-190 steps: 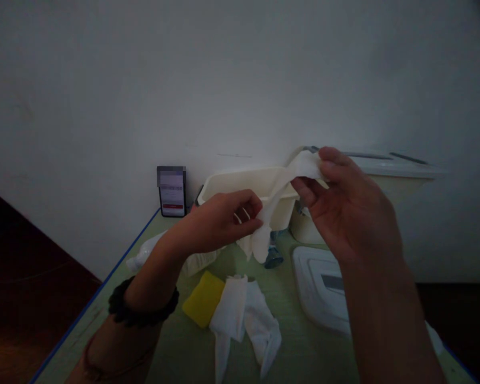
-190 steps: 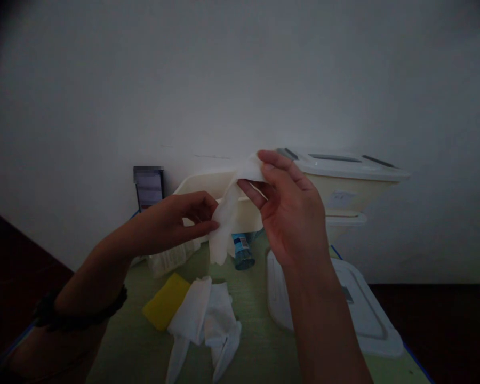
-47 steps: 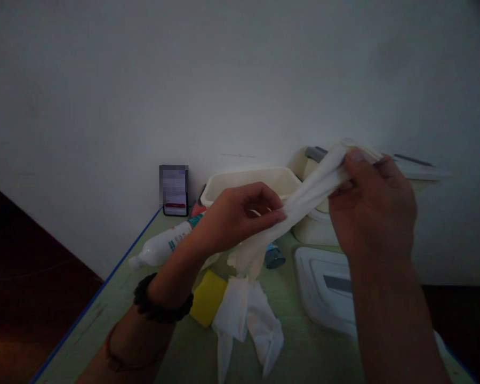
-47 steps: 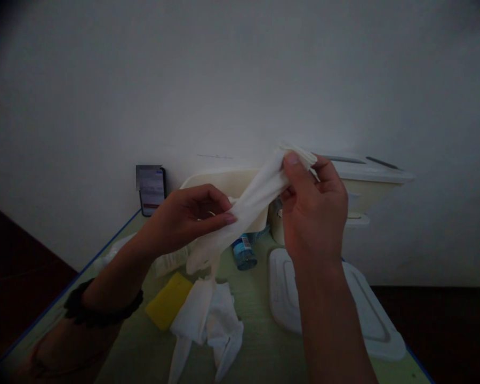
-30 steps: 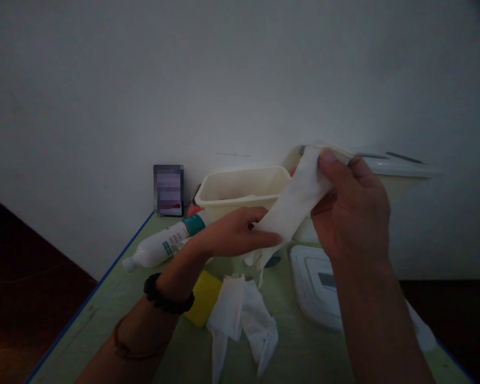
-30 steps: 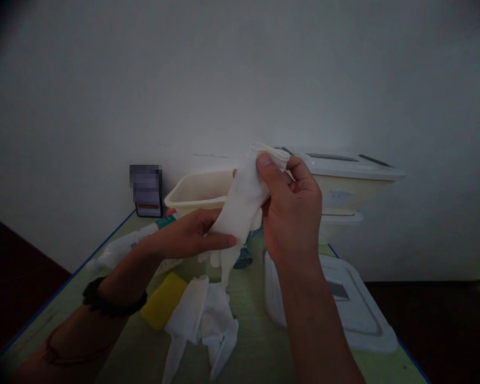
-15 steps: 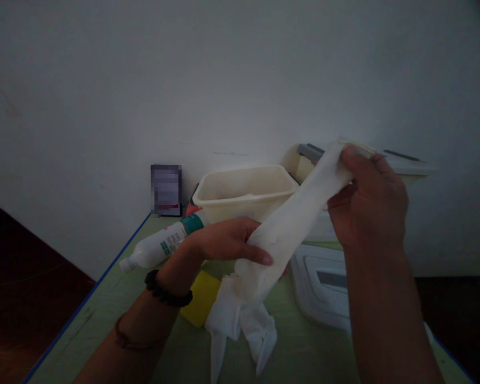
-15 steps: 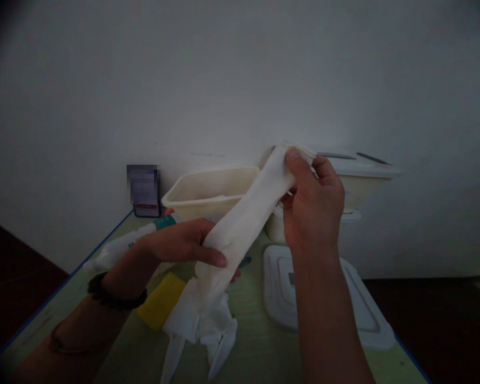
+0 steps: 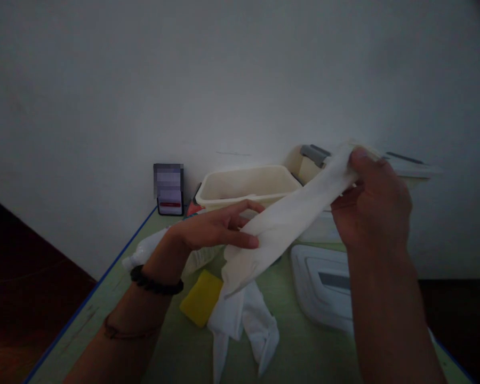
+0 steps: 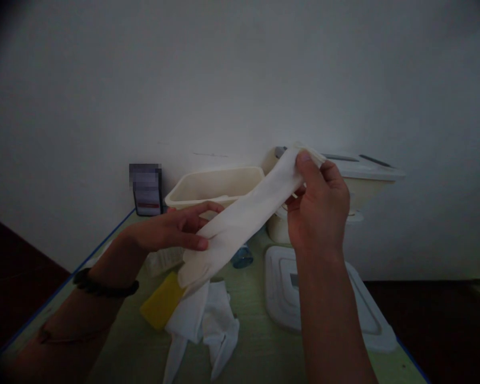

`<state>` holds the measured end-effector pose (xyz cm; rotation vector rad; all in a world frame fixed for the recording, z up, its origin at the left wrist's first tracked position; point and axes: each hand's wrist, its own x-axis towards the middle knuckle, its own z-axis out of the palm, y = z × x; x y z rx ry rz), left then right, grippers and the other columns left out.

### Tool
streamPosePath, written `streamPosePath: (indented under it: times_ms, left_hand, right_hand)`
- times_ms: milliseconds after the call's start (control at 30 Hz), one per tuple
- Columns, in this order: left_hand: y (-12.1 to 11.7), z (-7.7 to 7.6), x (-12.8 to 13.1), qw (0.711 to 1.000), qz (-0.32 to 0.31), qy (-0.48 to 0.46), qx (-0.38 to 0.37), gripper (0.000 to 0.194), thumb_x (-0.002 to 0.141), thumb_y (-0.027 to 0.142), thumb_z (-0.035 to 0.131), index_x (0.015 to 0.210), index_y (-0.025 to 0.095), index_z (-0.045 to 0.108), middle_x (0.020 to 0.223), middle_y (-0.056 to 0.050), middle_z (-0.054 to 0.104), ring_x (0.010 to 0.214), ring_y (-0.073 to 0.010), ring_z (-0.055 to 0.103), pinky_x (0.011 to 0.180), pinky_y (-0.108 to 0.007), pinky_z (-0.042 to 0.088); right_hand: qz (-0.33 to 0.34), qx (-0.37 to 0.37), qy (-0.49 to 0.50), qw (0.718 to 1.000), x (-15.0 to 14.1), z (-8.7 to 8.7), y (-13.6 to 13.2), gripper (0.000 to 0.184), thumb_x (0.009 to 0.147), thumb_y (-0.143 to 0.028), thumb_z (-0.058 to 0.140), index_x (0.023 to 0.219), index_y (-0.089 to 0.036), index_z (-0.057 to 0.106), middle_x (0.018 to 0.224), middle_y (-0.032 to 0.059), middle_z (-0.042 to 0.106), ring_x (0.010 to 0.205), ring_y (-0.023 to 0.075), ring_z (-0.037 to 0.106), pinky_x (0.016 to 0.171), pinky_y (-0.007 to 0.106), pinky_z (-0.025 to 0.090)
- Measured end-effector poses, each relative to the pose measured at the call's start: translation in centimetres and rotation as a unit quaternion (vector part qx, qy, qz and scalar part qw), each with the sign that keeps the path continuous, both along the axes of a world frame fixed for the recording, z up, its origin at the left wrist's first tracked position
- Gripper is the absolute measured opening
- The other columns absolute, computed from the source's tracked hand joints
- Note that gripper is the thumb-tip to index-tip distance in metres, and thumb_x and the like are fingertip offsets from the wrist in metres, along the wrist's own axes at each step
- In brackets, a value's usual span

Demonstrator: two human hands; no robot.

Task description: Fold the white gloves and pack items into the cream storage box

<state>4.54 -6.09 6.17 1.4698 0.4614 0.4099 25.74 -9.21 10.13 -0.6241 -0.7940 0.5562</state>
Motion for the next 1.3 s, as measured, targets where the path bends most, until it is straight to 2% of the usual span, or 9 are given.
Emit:
streamPosePath:
  times_ms: [100,200,500,633,800,900,1000,1067,1300]
  left_hand:
    - [0.04,0.13,-0.35,0.999,0.027,-0.022,-0.013,0.053,0.068,0.012,0.076,0.100,0.025,0.037,0.095,0.000,0.069,0.074,-0.0108,0.066,0.058,-0.016,0.048]
    - [0.26,-0.01,-0.58,0.999,0.004,-0.035,-0.010,0.049,0.067,0.009,0.076,0.090,0.024,0.035,0.092,0.002,0.066,0.067,-0.0087,0.065,0.051,-0.014,0.046]
    - [0.16,-0.30,-0.45,0.998,-0.041,-0.046,0.021,0.024,0.080,0.018,0.067,0.096,0.019,0.051,0.080,0.004,0.062,0.052,-0.0057,0.061,0.048,-0.016,0.046]
    - [0.42,-0.37,-0.45,0.998,-0.029,-0.030,0.054,0.017,0.079,0.022,0.068,0.092,0.016,0.058,0.072,0.004,0.061,0.057,-0.0069,0.060,0.055,-0.018,0.048]
    - [0.94,-0.44,-0.47,0.991,-0.027,0.033,0.129,0.007,0.081,0.020,0.065,0.081,0.014,0.062,0.077,0.000,0.064,0.073,-0.0092,0.061,0.069,-0.021,0.048]
    - [0.96,-0.50,-0.41,0.990,-0.008,0.044,0.133,0.012,0.079,0.020,0.066,0.081,0.015,0.056,0.076,0.001,0.063,0.070,-0.0085,0.059,0.064,-0.020,0.046]
    - [0.87,-0.58,-0.27,0.993,0.006,0.041,0.115,0.034,0.070,0.018,0.074,0.086,0.019,0.045,0.076,0.006,0.059,0.063,-0.0072,0.057,0.056,-0.018,0.042]
    - [0.80,-0.55,-0.18,0.992,0.002,0.047,0.120,0.040,0.068,0.017,0.076,0.088,0.020,0.042,0.077,0.006,0.058,0.063,-0.0070,0.056,0.054,-0.018,0.039]
    - [0.61,-0.23,-0.08,0.986,0.017,0.039,0.162,0.021,0.080,0.022,0.064,0.083,0.019,0.044,0.076,0.004,0.058,0.069,-0.0083,0.059,0.060,-0.020,0.042]
  right_hand:
    - [-0.004,0.014,-0.014,1.000,0.20,0.19,-0.16,0.019,0.072,-0.021,0.071,0.063,-0.021,0.054,0.070,-0.0052,0.059,0.060,0.0102,0.060,0.047,0.020,0.050]
    - [-0.012,0.025,-0.026,0.999,0.29,0.29,-0.26,0.018,0.073,-0.020,0.070,0.064,-0.021,0.054,0.072,-0.0046,0.059,0.061,0.0105,0.060,0.048,0.021,0.051]
    - [0.005,-0.010,0.023,1.000,-0.25,0.47,-0.22,0.017,0.070,-0.022,0.073,0.065,-0.021,0.057,0.069,-0.0052,0.060,0.062,0.0113,0.060,0.051,0.023,0.052]
    - [0.000,-0.009,0.015,1.000,-0.35,0.47,-0.14,0.018,0.070,-0.021,0.072,0.063,-0.021,0.056,0.067,-0.0053,0.058,0.062,0.0118,0.060,0.053,0.024,0.052]
    - [0.002,-0.007,0.010,1.000,-0.13,0.39,-0.06,0.016,0.070,-0.022,0.072,0.065,-0.022,0.057,0.070,-0.0055,0.060,0.063,0.0122,0.061,0.055,0.025,0.054]
    - [0.004,-0.005,0.000,1.000,-0.10,0.38,-0.08,0.016,0.071,-0.023,0.072,0.065,-0.022,0.056,0.070,-0.0056,0.061,0.063,0.0119,0.061,0.055,0.025,0.054]
    - [0.002,0.000,-0.003,1.000,-0.16,0.38,-0.14,0.017,0.072,-0.022,0.071,0.065,-0.022,0.056,0.069,-0.0057,0.059,0.063,0.0115,0.061,0.054,0.024,0.053]
    - [0.005,0.001,-0.005,1.000,-0.20,0.38,-0.19,0.017,0.072,-0.022,0.071,0.065,-0.021,0.056,0.068,-0.0057,0.059,0.060,0.0109,0.060,0.052,0.024,0.053]
    - [0.016,-0.001,0.015,1.000,-0.07,0.43,-0.19,0.016,0.072,-0.020,0.071,0.065,-0.021,0.057,0.069,-0.0060,0.060,0.059,0.0100,0.059,0.051,0.022,0.052]
